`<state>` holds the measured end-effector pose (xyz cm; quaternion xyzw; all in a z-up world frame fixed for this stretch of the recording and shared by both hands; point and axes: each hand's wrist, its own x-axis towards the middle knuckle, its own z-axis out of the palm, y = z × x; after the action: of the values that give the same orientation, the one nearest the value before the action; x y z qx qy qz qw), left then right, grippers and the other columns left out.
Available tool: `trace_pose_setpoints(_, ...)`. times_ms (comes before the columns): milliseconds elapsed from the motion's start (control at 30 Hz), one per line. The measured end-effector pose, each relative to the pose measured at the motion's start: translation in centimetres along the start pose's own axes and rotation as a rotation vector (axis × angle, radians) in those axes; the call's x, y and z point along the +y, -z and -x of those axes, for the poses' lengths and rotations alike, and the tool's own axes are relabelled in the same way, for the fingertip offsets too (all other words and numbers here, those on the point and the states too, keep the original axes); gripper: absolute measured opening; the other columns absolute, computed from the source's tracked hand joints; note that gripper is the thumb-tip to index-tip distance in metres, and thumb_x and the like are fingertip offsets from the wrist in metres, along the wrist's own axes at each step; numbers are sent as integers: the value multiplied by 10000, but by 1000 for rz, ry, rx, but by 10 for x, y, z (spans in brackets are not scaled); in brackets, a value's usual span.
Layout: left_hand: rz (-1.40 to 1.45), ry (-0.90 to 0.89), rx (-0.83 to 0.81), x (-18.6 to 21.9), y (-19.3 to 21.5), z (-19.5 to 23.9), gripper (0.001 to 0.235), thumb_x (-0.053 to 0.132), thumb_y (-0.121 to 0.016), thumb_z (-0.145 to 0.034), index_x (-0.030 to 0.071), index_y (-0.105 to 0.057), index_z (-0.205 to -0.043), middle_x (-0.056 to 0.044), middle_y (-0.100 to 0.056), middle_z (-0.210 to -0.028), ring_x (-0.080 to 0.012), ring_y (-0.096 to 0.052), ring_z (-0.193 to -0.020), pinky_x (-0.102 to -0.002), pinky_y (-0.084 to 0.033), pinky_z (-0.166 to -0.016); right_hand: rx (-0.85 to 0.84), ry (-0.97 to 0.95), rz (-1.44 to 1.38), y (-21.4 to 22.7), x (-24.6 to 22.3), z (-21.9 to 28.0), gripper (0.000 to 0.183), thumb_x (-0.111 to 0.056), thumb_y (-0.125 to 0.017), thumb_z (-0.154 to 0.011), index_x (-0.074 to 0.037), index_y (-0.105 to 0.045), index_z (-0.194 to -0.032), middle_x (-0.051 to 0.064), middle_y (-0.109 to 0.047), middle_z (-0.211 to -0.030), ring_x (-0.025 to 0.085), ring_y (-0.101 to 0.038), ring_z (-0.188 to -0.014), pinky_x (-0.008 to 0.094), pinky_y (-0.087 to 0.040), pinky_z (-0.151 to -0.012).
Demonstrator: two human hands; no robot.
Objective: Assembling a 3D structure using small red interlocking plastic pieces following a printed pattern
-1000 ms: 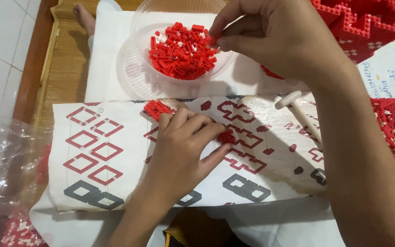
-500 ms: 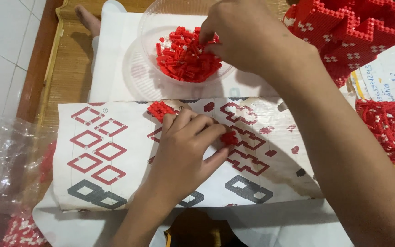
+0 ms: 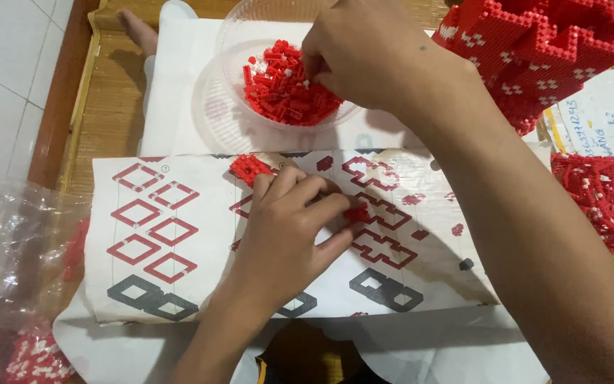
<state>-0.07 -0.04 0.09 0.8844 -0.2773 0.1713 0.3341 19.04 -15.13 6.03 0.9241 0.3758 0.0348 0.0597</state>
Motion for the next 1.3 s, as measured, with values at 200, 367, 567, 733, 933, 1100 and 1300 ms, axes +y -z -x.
trace_pose_setpoints(200, -2, 6, -24, 0, 0, 0, 230, 251, -803, -851, 110, -760, -1028, -14, -658, -964, -270, -521, -952, -449, -362, -807, -67, -17, -32, 7, -5, 0, 160, -151, -714, -892, -187, -829, -996, -4, -788, -894, 266, -706, -831, 423, -530, -655)
trace_pose_setpoints(367, -9, -3, -15, -1, -1, 0, 233, 255, -815, -842, 108, -747, -1010, -19, -642, -945, -273, -510, -937, -442, -355, -789, -2, 41, 113, 0, -4, -2, 87, -161, -732, -901, -158, -819, -903, 25, -763, -863, 238, -695, -806, 391, -531, -658)
trace_pose_setpoints(567, 5, -12, 7, -2, -3, 1, 226, 271, -809, -843, 125, -766, -1010, -21, -651, -953, -295, -518, -926, -445, -351, -786, 194, 31, -222, 37, -14, 46, 94, -43, -722, -926, -65, -752, -1012, 82, -733, -871, 263, -656, -724, 396, -476, -563)
trace_pose_setpoints(733, 13, -14, -43, 0, 4, -3, 302, 270, -792, -813, 162, -781, -1095, -22, -689, -980, -290, -512, -978, -444, -339, -767, 310, -9, -505, 39, -41, 136, 156, -90, -898, -931, -66, -745, -910, 32, -734, -743, 81, -646, -597, 205, -486, -488)
trace_pose_setpoints(933, -3, -11, -27, 6, 9, -6, 237, 321, -800, -901, 173, -743, -1078, 29, -634, -930, -238, -526, -908, -424, -358, -789, 341, -152, -775, -7, -65, 189, 108, -124, -859, -801, -107, -813, -896, 37, -814, -905, 147, -746, -805, 306, -517, -822)
trace_pose_setpoints(1100, 6, -2, -31, 6, 8, -5, 213, 303, -807, -898, 179, -758, -1065, 29, -639, -939, -241, -533, -938, -435, -362, -806, 380, -92, -667, -6, -68, 199, 153, -120, -788, -887, -125, -809, -1038, 52, -782, -1024, 166, -735, -883, 299, -533, -814)
trace_pose_setpoints(1300, -6, -2, -34, 7, 9, -6, 209, 299, -796, -908, 186, -759, -1079, 37, -636, -943, -236, -537, -933, -438, -370, -801, 347, -99, -631, -10, -66, 196, 163, -107, -786, -897, -96, -800, -1060, 81, -723, -1078, 212, -697, -922, 329, -557, -800)
